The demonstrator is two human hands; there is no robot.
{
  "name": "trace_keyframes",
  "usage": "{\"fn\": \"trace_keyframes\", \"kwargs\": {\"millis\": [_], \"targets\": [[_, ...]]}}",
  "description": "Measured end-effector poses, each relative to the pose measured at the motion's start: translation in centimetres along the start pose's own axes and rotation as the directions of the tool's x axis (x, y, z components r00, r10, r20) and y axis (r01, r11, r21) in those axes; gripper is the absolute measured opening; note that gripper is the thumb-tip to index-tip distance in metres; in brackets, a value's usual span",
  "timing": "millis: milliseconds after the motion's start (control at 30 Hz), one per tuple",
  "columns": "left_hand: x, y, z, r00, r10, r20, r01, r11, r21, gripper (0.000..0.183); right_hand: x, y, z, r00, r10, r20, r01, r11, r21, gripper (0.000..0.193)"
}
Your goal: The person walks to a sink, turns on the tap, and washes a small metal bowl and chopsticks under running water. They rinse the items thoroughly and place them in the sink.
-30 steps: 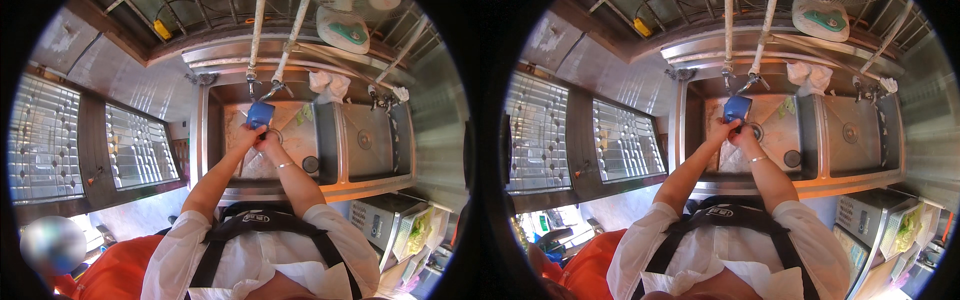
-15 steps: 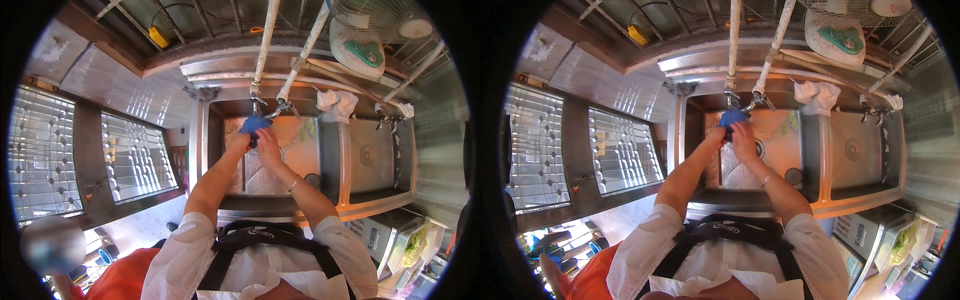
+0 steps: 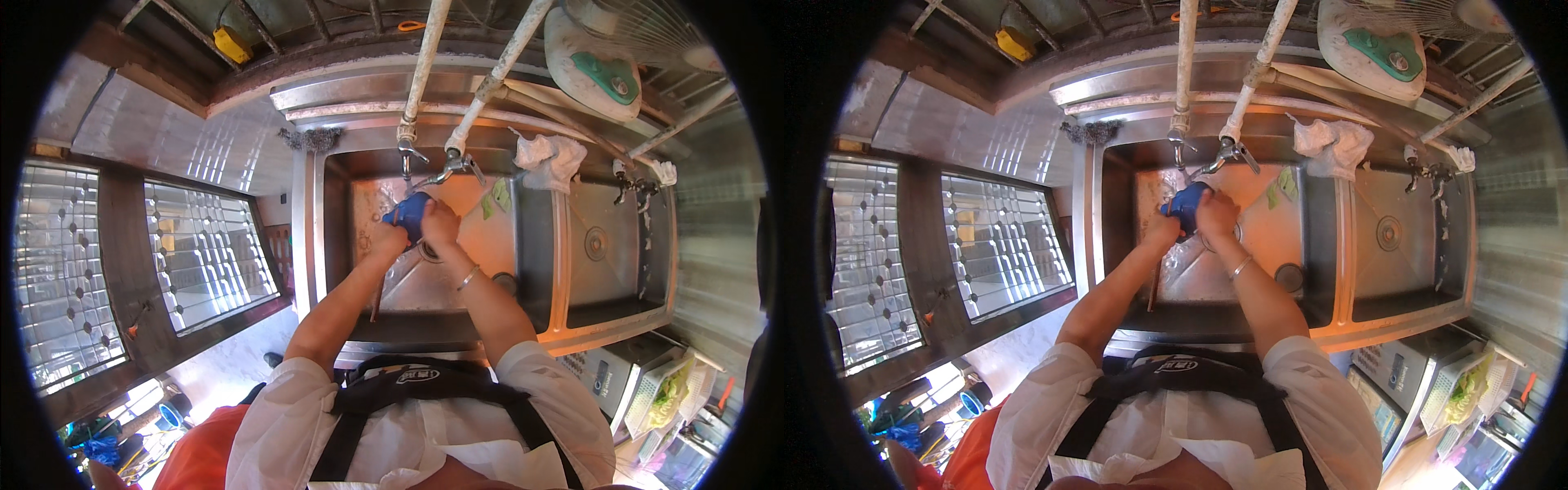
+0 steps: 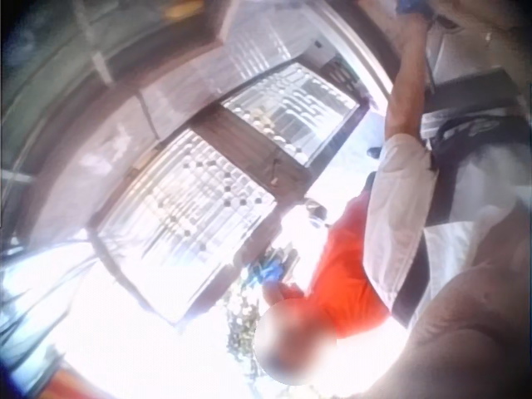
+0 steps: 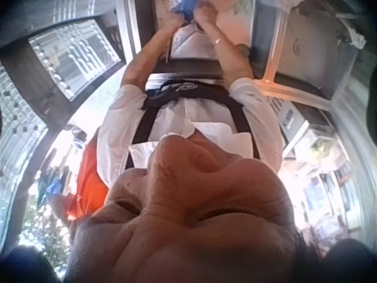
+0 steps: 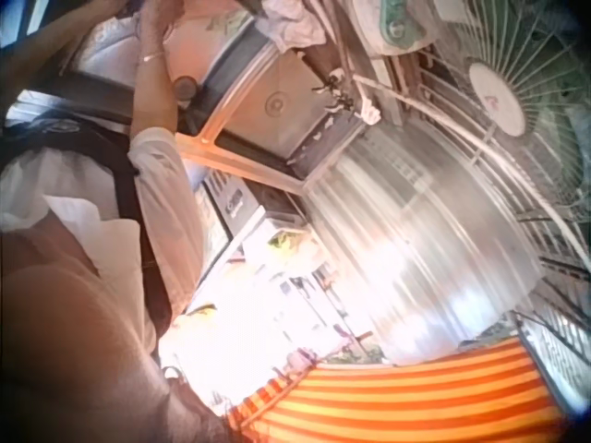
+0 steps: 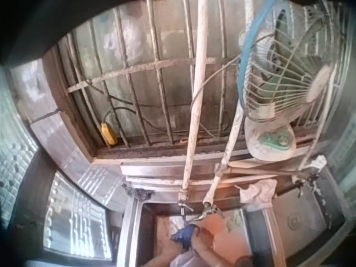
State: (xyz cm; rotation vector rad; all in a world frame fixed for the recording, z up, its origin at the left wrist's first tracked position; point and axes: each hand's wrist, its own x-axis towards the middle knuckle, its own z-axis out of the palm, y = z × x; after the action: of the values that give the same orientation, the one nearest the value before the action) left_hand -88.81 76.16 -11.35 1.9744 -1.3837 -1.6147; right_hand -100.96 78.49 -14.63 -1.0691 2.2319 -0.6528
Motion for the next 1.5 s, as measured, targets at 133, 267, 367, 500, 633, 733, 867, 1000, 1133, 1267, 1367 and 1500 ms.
{"fn": "trace_keyframes", "kwargs": {"millis": [133, 267, 367, 500, 633, 733, 867, 1000, 1133, 1267, 1367, 1500], "targets": [[-0.3, -0.3, -0.5, 0.998, -0.053, 0.041, 0.047, 0.990, 0.131, 0.026, -1.1, 0.8, 1.9, 0.842, -0.520, -0.144, 0.497, 0.852, -0.166, 0.042], [-2.8, 0.3, -1.0, 0.993, 0.068, 0.093, -0.085, 0.978, 0.190, 0.027, 2.7, 3.2, -0.1, 0.947, 0.119, 0.299, -0.238, 0.885, 0.400, 0.046], [-4.9, 1.7, -1.4, 0.954, 0.286, 0.095, -0.291, 0.795, 0.532, 0.028, 3.5, 4.2, -2.2, 0.526, 0.216, 0.822, -0.821, 0.383, 0.425, 0.069], [-6.5, 3.7, -0.6, 0.877, 0.434, 0.207, -0.430, 0.517, 0.740, 0.030, 1.2, 2.9, -2.1, 0.485, 0.241, 0.841, -0.873, 0.082, 0.480, 0.064], [-5.9, 4.9, 0.3, 0.796, 0.530, 0.292, -0.494, 0.291, 0.819, 0.022, -0.3, 3.3, 0.2, 0.640, 0.054, 0.767, -0.724, -0.292, 0.625, 0.060], [-5.1, 5.4, 0.8, 0.673, 0.644, 0.364, -0.554, 0.113, 0.825, 0.018, 0.1, 4.8, 1.7, 0.724, -0.046, 0.688, -0.636, -0.431, 0.640, 0.058], [-4.0, 6.2, 0.8, 0.690, 0.614, 0.384, -0.589, 0.166, 0.791, 0.019, 0.6, 5.5, 2.6, 0.728, 0.038, 0.685, -0.600, -0.450, 0.662, 0.052], [-3.2, 6.0, -0.5, 0.686, 0.639, 0.348, -0.631, 0.283, 0.723, 0.023, -1.0, 4.1, 1.8, 0.956, 0.227, 0.187, -0.266, 0.396, 0.879, 0.039], [-3.7, 4.8, -1.5, 0.690, 0.628, 0.359, -0.611, 0.240, 0.754, 0.023, -3.6, 2.4, -0.8, 0.909, -0.267, -0.320, 0.385, 0.832, 0.399, 0.041], [-4.6, 4.3, -2.1, 0.632, 0.670, 0.389, -0.669, 0.220, 0.710, 0.026, -4.1, 1.2, -4.2, 0.707, -0.628, -0.325, 0.617, 0.772, -0.152, 0.044], [-5.0, 4.3, -2.5, 0.569, 0.685, 0.454, -0.724, 0.155, 0.673, 0.024, -3.4, 0.8, -5.2, 0.630, -0.759, -0.162, 0.747, 0.650, -0.142, 0.044], [-6.0, 4.1, -2.8, 0.484, 0.726, 0.488, -0.776, 0.099, 0.622, 0.023, -1.8, 1.3, -4.2, 0.750, -0.659, -0.062, 0.652, 0.720, 0.236, 0.036]]}}
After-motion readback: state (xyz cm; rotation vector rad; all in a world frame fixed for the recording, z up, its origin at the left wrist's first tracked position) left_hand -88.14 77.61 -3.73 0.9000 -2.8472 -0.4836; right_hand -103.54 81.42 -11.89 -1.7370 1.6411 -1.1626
